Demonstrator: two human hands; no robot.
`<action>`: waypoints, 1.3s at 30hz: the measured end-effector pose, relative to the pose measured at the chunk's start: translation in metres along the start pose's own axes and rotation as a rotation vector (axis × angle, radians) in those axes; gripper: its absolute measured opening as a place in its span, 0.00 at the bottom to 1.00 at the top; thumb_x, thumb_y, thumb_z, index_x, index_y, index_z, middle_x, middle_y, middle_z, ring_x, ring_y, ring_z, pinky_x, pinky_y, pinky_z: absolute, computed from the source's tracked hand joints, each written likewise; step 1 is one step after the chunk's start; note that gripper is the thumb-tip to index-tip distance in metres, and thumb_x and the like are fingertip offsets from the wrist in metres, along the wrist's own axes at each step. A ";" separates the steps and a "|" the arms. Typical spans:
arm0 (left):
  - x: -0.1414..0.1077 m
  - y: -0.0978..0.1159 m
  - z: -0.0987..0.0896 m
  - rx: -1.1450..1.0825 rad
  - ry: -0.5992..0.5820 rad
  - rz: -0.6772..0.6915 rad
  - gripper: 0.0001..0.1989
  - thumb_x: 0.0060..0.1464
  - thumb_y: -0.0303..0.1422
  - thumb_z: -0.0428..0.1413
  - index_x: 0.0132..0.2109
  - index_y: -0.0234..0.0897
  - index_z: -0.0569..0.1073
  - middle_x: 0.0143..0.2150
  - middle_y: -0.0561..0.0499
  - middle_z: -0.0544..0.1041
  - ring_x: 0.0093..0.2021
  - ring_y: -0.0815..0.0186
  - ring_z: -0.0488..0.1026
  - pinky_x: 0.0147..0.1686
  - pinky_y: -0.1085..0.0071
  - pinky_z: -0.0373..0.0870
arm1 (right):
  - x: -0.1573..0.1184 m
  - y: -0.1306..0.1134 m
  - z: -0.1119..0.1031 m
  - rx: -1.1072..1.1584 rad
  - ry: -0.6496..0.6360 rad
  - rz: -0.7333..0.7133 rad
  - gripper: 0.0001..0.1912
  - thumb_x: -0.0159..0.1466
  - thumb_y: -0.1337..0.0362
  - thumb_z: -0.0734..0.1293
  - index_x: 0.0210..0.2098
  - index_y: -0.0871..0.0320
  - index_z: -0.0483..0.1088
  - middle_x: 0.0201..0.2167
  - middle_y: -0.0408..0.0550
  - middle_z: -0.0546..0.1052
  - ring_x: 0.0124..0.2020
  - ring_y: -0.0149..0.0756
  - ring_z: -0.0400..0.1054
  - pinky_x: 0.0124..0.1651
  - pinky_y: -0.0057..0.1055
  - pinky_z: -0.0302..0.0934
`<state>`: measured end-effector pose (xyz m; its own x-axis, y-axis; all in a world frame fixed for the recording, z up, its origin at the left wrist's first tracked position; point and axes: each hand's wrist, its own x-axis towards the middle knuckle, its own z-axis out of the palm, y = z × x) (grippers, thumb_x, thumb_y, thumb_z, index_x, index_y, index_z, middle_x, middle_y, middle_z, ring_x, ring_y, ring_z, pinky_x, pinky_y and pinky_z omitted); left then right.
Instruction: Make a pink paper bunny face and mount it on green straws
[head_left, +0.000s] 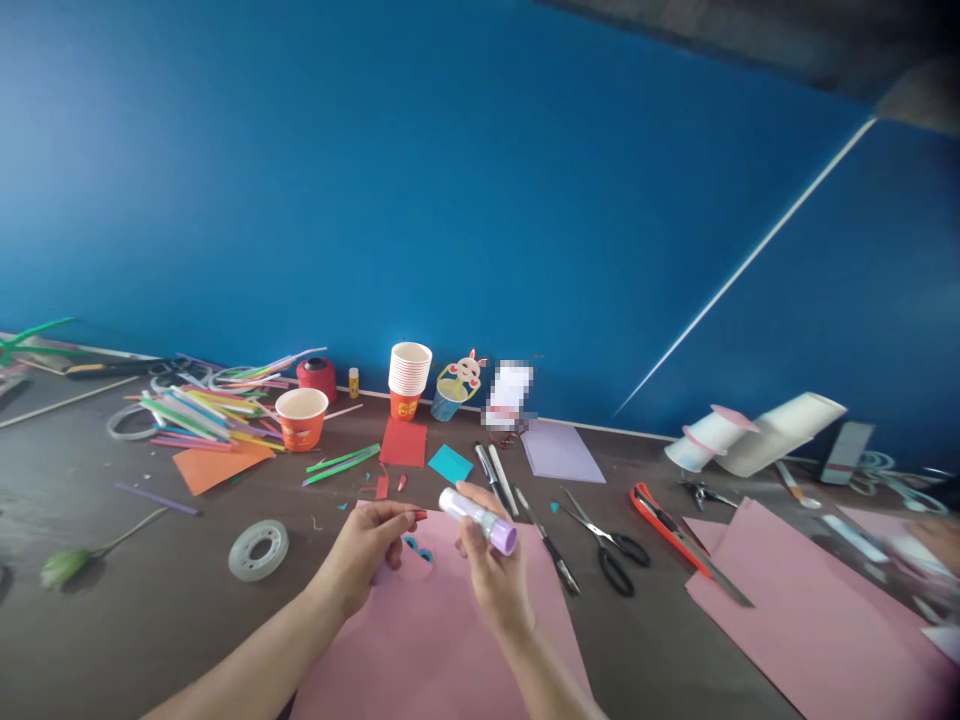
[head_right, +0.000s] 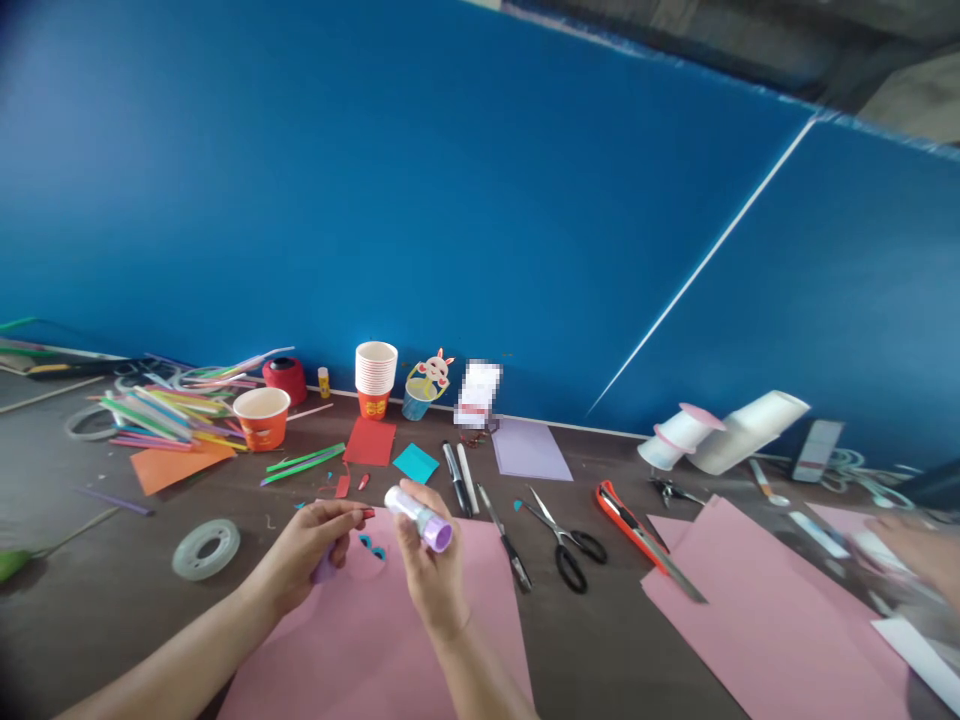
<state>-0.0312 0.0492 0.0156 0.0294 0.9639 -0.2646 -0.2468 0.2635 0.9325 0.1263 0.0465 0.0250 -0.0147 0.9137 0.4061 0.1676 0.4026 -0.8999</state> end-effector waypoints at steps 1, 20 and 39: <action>0.000 0.000 0.000 -0.012 0.008 -0.003 0.12 0.43 0.36 0.58 0.33 0.31 0.75 0.20 0.56 0.67 0.13 0.79 0.57 0.14 0.78 0.50 | -0.001 -0.001 -0.001 0.017 -0.016 0.020 0.15 0.61 0.59 0.60 0.46 0.59 0.66 0.20 0.42 0.69 0.20 0.30 0.62 0.24 0.27 0.60; -0.006 -0.001 0.003 -0.008 -0.078 -0.010 0.15 0.45 0.35 0.57 0.39 0.30 0.75 0.13 0.58 0.63 0.13 0.76 0.57 0.15 0.77 0.53 | -0.001 -0.006 0.006 -0.019 -0.177 0.044 0.09 0.62 0.60 0.60 0.38 0.60 0.64 0.24 0.43 0.71 0.24 0.30 0.64 0.26 0.24 0.59; -0.002 -0.008 0.001 0.132 -0.083 0.051 0.16 0.47 0.37 0.55 0.43 0.33 0.75 0.17 0.57 0.65 0.15 0.74 0.59 0.17 0.76 0.55 | 0.000 -0.012 0.001 -0.141 -0.244 -0.074 0.04 0.60 0.65 0.61 0.35 0.58 0.62 0.26 0.44 0.69 0.25 0.32 0.65 0.28 0.27 0.59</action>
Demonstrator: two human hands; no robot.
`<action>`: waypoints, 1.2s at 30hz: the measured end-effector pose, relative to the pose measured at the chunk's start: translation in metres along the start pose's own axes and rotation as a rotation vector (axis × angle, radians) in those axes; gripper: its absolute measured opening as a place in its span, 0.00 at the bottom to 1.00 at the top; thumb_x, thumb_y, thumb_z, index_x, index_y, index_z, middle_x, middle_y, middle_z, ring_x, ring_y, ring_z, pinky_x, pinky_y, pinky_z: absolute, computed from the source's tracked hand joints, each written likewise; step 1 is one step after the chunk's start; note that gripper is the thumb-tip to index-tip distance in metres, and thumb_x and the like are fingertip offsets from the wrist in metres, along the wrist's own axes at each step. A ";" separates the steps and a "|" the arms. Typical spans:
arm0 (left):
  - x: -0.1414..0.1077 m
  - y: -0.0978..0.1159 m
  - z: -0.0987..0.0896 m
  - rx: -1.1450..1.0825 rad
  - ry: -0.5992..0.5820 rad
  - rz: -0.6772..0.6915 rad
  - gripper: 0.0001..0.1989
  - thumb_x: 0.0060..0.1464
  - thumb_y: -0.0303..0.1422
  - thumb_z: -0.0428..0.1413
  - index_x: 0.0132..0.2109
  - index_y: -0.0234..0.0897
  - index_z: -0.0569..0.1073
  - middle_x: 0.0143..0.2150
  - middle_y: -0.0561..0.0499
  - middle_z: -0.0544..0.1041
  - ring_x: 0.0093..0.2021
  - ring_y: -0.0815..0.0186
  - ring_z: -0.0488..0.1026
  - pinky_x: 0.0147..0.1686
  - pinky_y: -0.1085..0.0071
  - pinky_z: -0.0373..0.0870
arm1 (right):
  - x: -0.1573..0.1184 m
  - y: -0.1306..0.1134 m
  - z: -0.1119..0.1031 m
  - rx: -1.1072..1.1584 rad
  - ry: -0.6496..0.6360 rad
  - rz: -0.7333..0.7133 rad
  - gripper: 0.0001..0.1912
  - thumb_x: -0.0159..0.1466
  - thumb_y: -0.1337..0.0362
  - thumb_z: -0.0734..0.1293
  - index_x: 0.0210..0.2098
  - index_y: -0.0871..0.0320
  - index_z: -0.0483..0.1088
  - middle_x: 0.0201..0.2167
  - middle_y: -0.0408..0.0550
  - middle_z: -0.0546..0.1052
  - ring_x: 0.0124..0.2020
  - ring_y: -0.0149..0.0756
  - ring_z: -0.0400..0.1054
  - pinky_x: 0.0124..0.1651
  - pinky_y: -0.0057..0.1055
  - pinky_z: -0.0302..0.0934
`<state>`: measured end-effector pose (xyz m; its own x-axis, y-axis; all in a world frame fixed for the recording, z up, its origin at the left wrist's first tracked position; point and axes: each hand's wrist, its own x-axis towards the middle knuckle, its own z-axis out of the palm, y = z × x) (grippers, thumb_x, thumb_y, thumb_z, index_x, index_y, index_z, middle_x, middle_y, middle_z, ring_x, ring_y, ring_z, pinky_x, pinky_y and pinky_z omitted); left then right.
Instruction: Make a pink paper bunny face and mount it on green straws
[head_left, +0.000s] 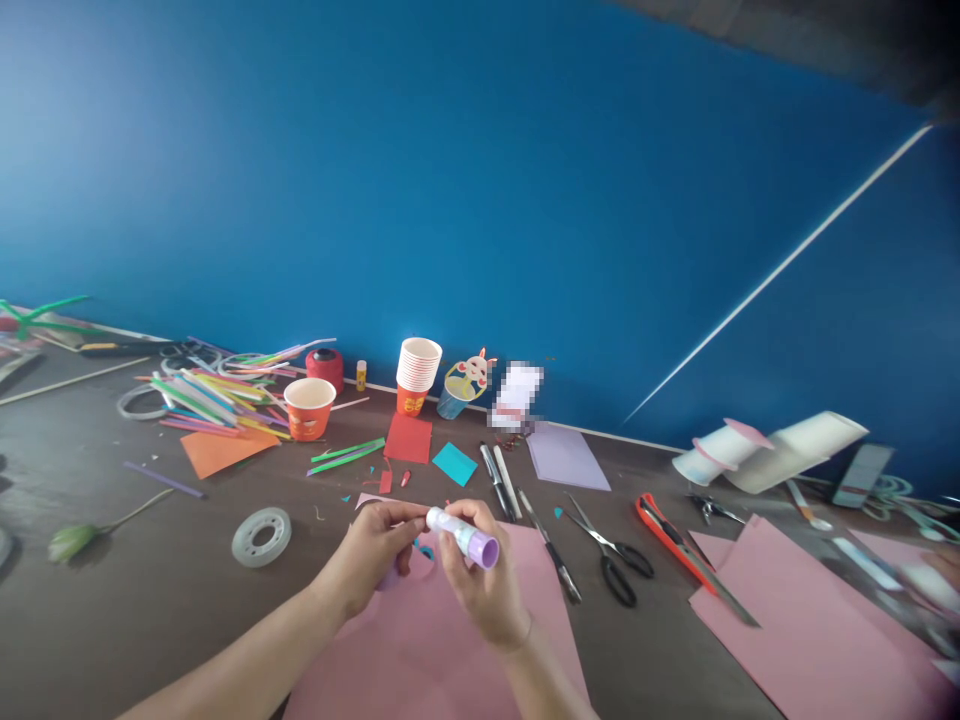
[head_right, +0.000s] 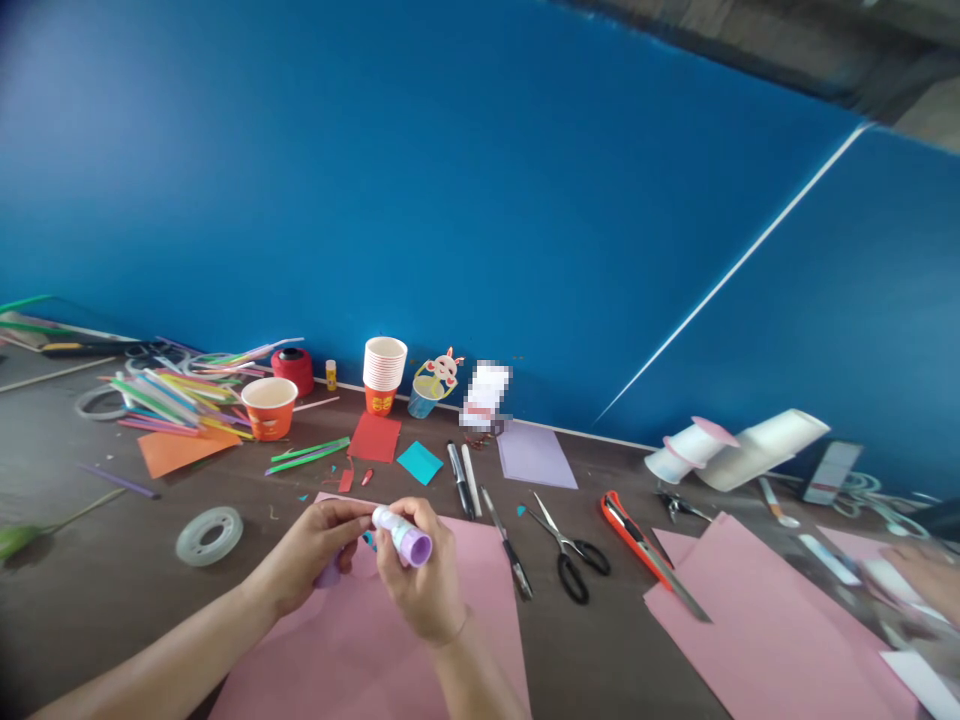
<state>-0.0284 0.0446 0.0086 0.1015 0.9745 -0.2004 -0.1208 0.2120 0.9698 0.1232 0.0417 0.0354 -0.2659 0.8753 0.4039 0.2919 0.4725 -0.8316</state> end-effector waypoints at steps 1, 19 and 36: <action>-0.001 0.001 0.000 -0.012 -0.010 -0.004 0.16 0.47 0.36 0.55 0.43 0.33 0.75 0.18 0.56 0.66 0.16 0.74 0.59 0.17 0.76 0.56 | 0.000 0.000 0.000 -0.005 -0.003 0.002 0.05 0.60 0.65 0.61 0.36 0.58 0.62 0.27 0.44 0.70 0.25 0.32 0.65 0.28 0.27 0.59; -0.003 0.009 0.000 -0.271 -0.022 -0.172 0.17 0.39 0.37 0.62 0.37 0.31 0.76 0.16 0.58 0.62 0.17 0.76 0.56 0.16 0.78 0.56 | 0.001 0.008 -0.006 -0.053 0.136 0.051 0.06 0.61 0.63 0.59 0.36 0.59 0.62 0.26 0.44 0.67 0.23 0.29 0.61 0.24 0.24 0.57; -0.002 0.004 -0.002 -0.331 -0.063 -0.231 0.13 0.40 0.34 0.62 0.34 0.30 0.76 0.15 0.59 0.61 0.16 0.78 0.54 0.15 0.80 0.56 | 0.004 0.015 -0.001 -0.122 0.082 0.108 0.05 0.62 0.63 0.60 0.34 0.58 0.61 0.23 0.41 0.66 0.20 0.27 0.58 0.24 0.24 0.56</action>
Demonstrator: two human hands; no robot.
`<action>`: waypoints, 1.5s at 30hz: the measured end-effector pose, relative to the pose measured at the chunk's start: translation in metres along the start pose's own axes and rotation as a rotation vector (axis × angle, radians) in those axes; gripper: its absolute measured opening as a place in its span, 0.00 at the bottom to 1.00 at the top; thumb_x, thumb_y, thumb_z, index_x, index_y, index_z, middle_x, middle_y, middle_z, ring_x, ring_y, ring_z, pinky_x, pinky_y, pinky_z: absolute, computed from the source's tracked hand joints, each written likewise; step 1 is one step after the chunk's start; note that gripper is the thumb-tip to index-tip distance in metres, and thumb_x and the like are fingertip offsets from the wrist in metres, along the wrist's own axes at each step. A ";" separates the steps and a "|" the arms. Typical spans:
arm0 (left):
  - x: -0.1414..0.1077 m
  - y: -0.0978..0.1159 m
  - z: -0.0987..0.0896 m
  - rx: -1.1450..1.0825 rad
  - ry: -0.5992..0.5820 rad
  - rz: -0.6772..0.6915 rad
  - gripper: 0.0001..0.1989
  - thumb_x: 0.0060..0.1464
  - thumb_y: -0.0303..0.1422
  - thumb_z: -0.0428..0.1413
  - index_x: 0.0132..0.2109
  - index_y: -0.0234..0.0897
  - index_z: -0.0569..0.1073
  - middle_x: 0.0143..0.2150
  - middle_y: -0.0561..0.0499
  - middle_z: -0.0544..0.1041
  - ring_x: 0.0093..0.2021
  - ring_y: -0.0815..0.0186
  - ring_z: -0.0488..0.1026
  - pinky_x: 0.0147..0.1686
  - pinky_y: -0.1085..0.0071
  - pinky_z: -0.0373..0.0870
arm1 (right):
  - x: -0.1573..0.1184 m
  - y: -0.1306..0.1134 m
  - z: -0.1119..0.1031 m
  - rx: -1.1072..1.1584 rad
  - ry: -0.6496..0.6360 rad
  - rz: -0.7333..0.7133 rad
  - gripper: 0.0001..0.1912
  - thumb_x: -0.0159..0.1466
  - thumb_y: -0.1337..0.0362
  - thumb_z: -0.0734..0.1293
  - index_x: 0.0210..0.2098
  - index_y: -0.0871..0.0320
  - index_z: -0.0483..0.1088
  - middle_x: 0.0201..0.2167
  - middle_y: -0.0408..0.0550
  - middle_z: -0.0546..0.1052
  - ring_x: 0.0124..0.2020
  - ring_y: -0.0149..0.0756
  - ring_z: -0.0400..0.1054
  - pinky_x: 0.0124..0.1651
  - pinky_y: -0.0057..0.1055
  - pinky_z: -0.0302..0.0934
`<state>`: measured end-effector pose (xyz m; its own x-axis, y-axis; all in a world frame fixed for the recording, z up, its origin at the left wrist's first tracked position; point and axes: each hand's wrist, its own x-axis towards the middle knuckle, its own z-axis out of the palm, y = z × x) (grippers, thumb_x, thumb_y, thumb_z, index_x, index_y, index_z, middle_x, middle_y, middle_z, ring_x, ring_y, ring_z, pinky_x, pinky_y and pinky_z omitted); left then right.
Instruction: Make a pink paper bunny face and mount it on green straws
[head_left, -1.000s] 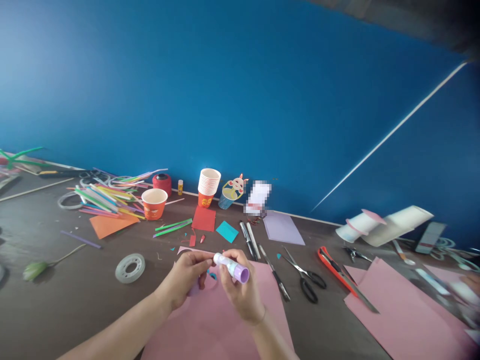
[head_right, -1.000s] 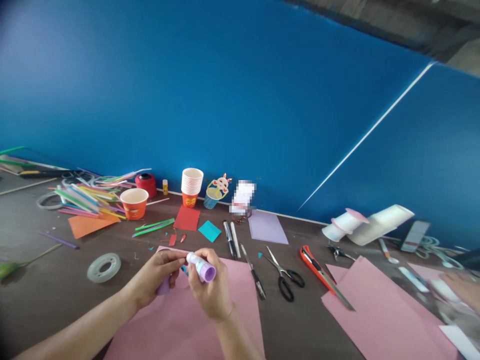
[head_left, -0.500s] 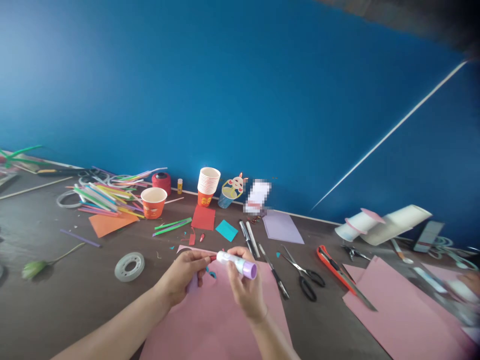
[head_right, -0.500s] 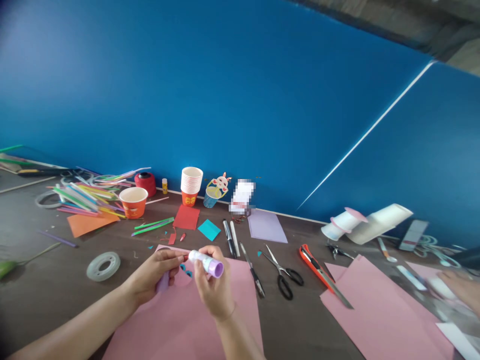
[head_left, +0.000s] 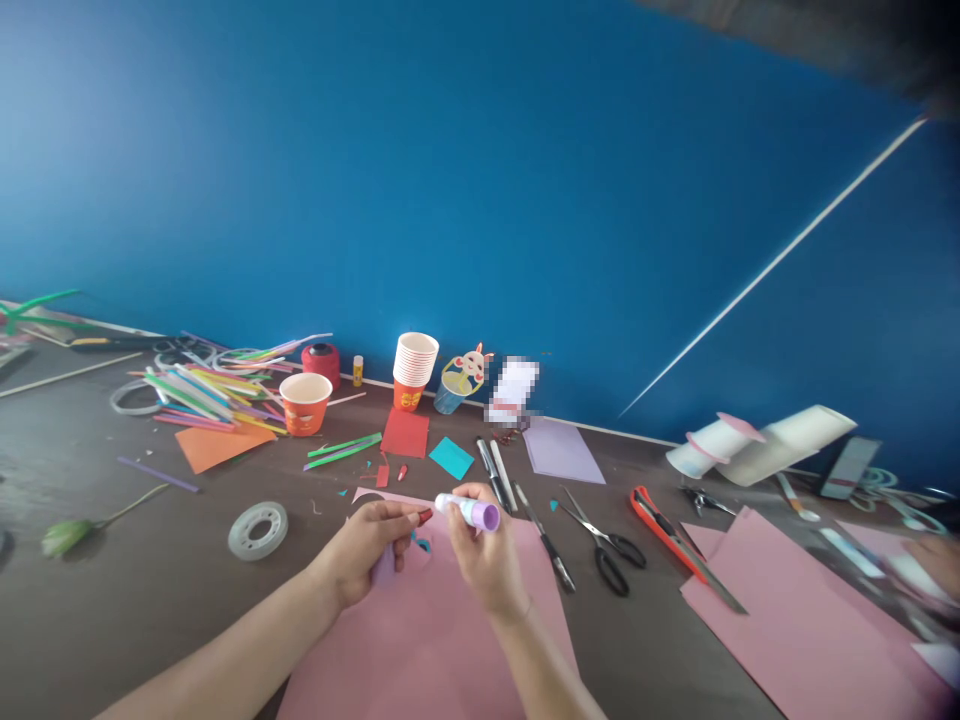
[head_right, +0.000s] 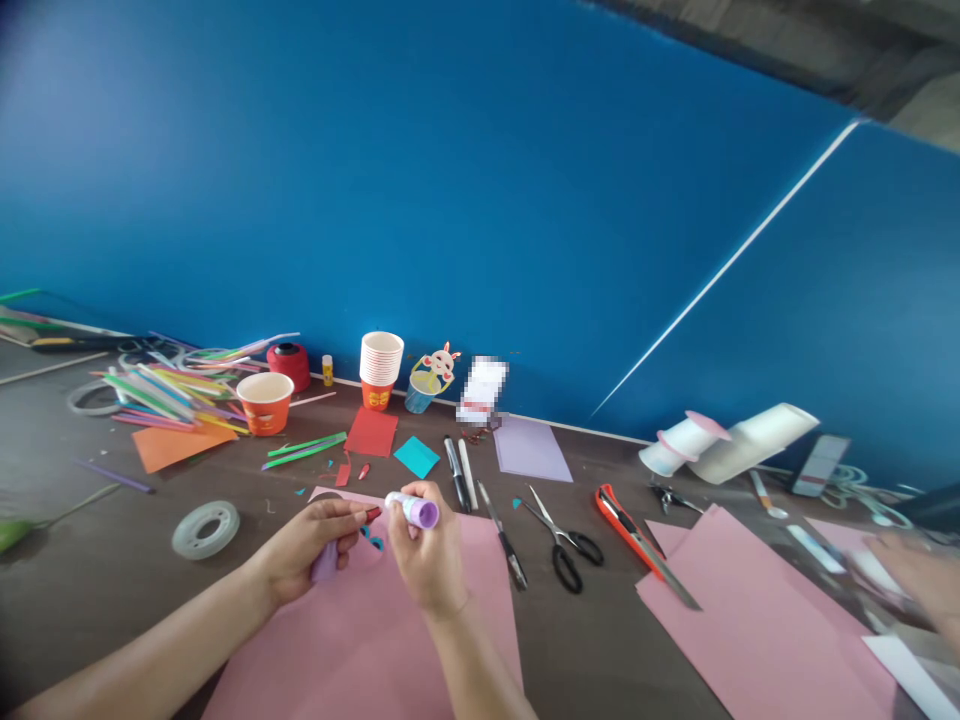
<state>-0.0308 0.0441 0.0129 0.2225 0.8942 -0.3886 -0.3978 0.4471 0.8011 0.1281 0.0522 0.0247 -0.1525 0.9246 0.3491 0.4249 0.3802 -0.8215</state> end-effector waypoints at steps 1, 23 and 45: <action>0.000 0.000 0.000 -0.031 0.002 -0.011 0.13 0.40 0.34 0.62 0.34 0.30 0.75 0.16 0.59 0.61 0.16 0.78 0.55 0.15 0.80 0.56 | 0.000 0.000 -0.001 0.000 0.026 0.003 0.05 0.62 0.63 0.59 0.34 0.58 0.61 0.24 0.41 0.66 0.21 0.27 0.58 0.25 0.24 0.56; -0.002 0.001 0.003 -0.009 -0.001 0.002 0.14 0.43 0.30 0.60 0.40 0.30 0.75 0.18 0.58 0.60 0.17 0.77 0.54 0.14 0.81 0.57 | -0.005 -0.004 0.005 0.053 -0.123 -0.035 0.05 0.61 0.64 0.60 0.37 0.58 0.59 0.22 0.39 0.63 0.21 0.27 0.58 0.24 0.23 0.54; -0.003 -0.001 0.003 0.028 0.017 0.019 0.15 0.40 0.35 0.62 0.37 0.31 0.76 0.17 0.58 0.60 0.17 0.77 0.55 0.16 0.79 0.57 | 0.002 0.004 -0.001 0.019 0.044 0.023 0.05 0.61 0.63 0.60 0.34 0.58 0.61 0.24 0.42 0.69 0.20 0.27 0.59 0.24 0.23 0.56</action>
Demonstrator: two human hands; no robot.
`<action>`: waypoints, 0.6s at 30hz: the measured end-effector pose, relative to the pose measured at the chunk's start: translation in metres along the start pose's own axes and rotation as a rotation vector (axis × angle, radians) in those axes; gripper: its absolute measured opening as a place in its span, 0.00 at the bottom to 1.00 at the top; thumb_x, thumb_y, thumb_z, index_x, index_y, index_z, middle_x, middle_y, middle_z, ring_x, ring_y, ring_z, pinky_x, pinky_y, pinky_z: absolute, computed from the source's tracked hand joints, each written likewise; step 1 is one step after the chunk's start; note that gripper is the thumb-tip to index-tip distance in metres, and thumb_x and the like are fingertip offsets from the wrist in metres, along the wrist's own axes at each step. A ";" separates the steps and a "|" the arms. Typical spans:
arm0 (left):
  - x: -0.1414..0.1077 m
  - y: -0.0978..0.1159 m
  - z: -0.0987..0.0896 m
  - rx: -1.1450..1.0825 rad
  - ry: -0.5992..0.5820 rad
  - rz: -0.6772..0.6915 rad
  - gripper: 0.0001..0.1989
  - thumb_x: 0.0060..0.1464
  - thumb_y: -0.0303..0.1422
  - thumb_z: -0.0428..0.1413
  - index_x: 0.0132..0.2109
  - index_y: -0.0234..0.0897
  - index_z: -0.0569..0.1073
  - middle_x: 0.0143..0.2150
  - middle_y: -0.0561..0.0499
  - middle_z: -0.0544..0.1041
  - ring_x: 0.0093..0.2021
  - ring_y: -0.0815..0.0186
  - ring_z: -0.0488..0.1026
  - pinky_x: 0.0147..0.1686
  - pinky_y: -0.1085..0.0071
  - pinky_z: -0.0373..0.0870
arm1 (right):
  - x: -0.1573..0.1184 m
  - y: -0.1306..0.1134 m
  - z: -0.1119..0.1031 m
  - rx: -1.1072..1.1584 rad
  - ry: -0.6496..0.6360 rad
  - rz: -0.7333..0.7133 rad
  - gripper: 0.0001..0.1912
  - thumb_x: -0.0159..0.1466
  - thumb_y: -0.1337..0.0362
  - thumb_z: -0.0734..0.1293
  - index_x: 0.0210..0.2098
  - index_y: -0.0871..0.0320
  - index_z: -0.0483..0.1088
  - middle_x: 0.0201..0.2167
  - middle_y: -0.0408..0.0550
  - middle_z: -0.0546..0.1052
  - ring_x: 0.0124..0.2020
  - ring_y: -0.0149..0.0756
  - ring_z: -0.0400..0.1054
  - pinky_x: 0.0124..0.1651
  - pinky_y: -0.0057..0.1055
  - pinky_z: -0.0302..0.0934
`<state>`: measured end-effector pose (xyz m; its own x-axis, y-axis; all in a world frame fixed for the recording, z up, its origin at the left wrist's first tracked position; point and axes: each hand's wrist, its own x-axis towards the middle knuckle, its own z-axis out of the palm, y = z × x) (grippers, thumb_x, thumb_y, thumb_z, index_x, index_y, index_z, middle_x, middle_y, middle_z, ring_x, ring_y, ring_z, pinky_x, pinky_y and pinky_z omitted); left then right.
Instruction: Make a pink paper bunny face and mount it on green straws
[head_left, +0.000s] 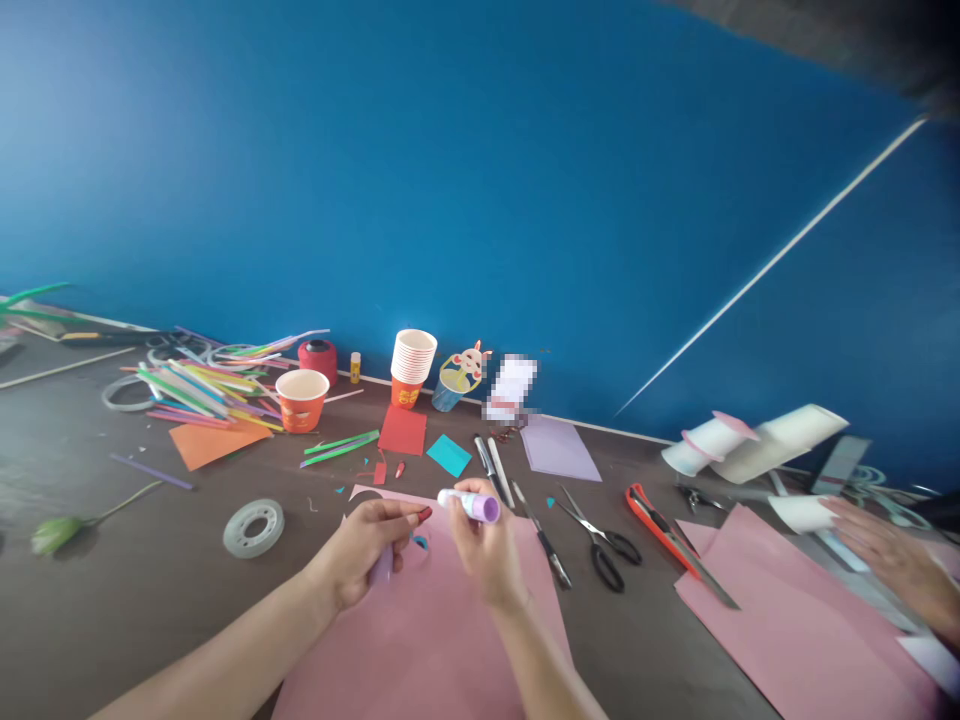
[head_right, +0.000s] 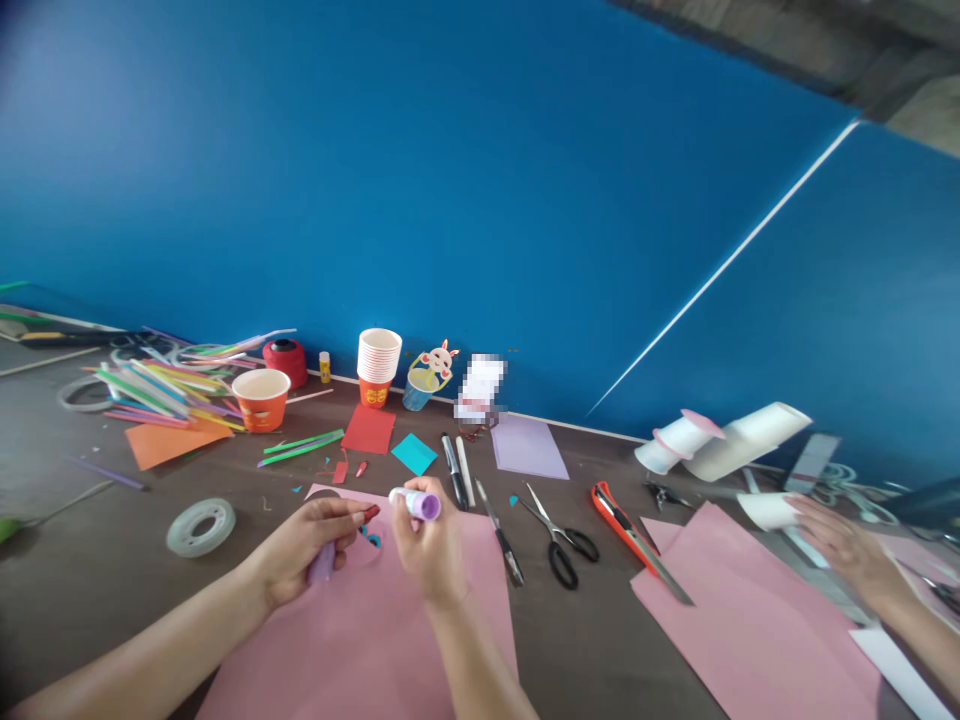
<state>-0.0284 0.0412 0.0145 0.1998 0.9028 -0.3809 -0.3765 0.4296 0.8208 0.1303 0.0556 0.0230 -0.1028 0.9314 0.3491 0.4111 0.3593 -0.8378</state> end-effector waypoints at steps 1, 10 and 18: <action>0.000 0.000 -0.001 -0.014 0.004 -0.005 0.15 0.40 0.35 0.62 0.37 0.31 0.76 0.17 0.58 0.60 0.17 0.77 0.55 0.16 0.80 0.57 | 0.000 0.000 -0.002 0.011 0.033 0.009 0.05 0.62 0.63 0.59 0.34 0.58 0.61 0.24 0.43 0.69 0.21 0.27 0.59 0.24 0.23 0.56; 0.000 0.001 0.000 -0.016 -0.013 -0.022 0.15 0.40 0.34 0.62 0.37 0.31 0.76 0.17 0.59 0.60 0.17 0.77 0.53 0.15 0.79 0.56 | -0.003 -0.007 0.003 0.030 -0.069 -0.052 0.05 0.61 0.63 0.60 0.35 0.59 0.61 0.23 0.41 0.67 0.20 0.27 0.59 0.24 0.23 0.56; -0.002 0.003 0.001 -0.010 0.003 -0.004 0.15 0.40 0.35 0.62 0.37 0.32 0.76 0.18 0.58 0.61 0.18 0.77 0.55 0.16 0.79 0.56 | -0.007 -0.009 0.000 0.062 -0.026 -0.085 0.05 0.61 0.63 0.59 0.36 0.58 0.61 0.25 0.43 0.67 0.21 0.28 0.61 0.24 0.24 0.57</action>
<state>-0.0292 0.0410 0.0180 0.1984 0.9010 -0.3857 -0.3849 0.4335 0.8148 0.1272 0.0463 0.0281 -0.1582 0.8985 0.4096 0.3436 0.4390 -0.8302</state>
